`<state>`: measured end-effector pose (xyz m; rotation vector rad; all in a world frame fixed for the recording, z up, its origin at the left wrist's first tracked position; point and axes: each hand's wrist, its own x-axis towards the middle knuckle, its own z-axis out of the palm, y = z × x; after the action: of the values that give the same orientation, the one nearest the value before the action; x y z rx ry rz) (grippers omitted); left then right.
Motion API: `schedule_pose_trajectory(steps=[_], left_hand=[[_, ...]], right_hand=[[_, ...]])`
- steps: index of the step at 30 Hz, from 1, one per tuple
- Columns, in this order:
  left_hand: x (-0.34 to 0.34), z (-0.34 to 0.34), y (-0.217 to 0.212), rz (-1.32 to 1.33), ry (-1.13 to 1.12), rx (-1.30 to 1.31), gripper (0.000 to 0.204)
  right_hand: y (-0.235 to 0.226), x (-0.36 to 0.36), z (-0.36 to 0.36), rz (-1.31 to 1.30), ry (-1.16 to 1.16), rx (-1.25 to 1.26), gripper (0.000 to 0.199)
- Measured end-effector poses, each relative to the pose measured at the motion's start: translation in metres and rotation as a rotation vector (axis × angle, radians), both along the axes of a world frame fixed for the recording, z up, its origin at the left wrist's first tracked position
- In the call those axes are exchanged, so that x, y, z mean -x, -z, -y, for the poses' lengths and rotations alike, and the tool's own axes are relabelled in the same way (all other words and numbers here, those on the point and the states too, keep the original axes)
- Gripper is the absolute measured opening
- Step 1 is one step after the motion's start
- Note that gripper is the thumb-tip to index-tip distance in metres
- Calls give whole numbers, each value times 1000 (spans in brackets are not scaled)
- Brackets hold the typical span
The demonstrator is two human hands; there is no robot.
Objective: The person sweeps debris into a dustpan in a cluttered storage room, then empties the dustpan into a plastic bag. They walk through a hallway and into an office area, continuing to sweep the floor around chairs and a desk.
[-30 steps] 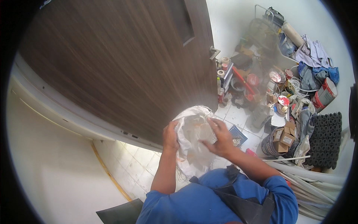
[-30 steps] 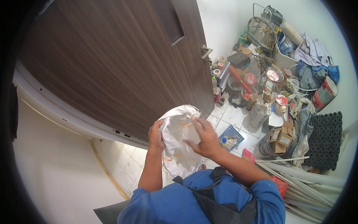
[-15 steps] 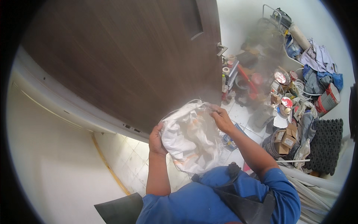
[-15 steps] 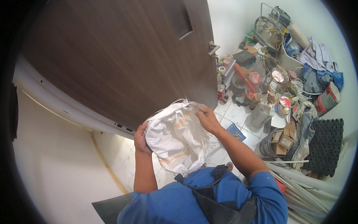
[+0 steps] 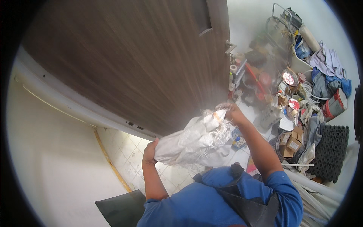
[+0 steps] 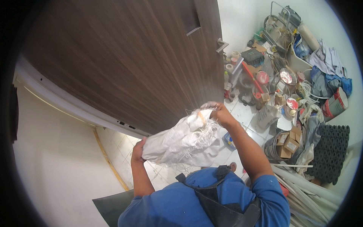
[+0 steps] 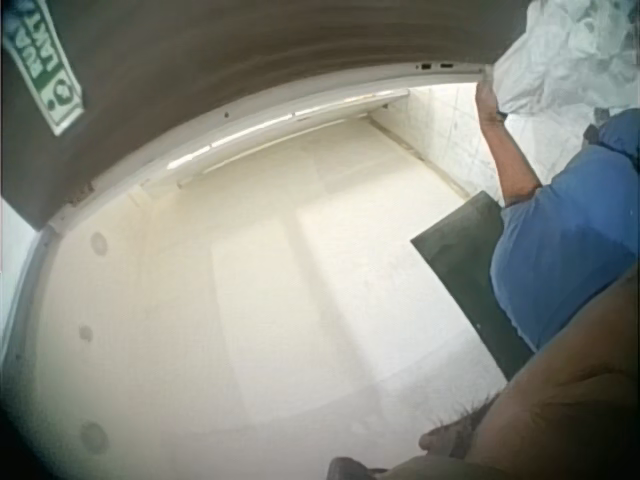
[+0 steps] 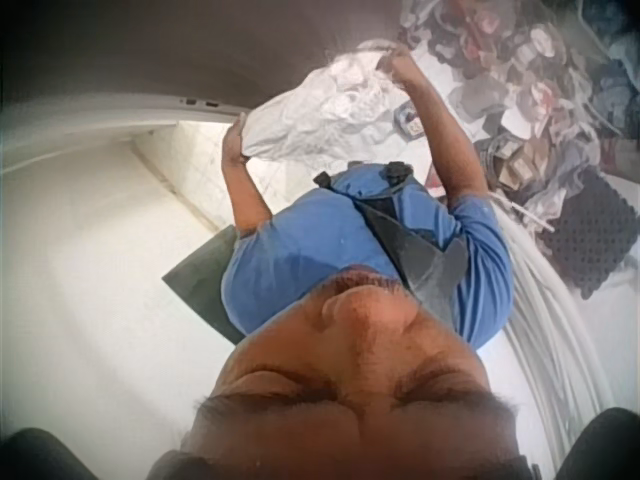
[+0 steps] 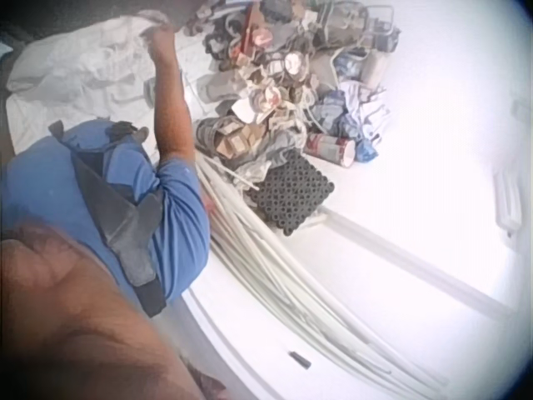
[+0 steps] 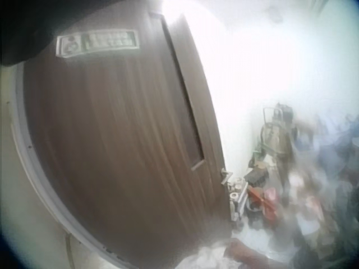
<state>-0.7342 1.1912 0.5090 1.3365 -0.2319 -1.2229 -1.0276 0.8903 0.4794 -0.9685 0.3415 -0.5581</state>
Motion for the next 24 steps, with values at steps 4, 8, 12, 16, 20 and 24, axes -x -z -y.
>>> schedule_pose_trajectory(steps=[4,8,12,16,20,24], left_hand=[[18,11,3,664,-117,-22,61],[80,56,-61,1453,91,245,73],[117,90,-59,1336,548,52,55],[109,106,-4,1190,160,-21,41],[104,117,33,1192,-194,50,40],[105,127,60,931,-191,27,41]], right_hand=[[-7,3,-4,39,-79,5,51],[-6,-17,-22,-105,-197,218,51],[-19,-31,-38,-47,-233,454,50],[-46,-19,-46,-332,175,791,75],[-52,-11,-76,-504,470,969,96],[-15,-20,-123,-790,271,1122,105]])
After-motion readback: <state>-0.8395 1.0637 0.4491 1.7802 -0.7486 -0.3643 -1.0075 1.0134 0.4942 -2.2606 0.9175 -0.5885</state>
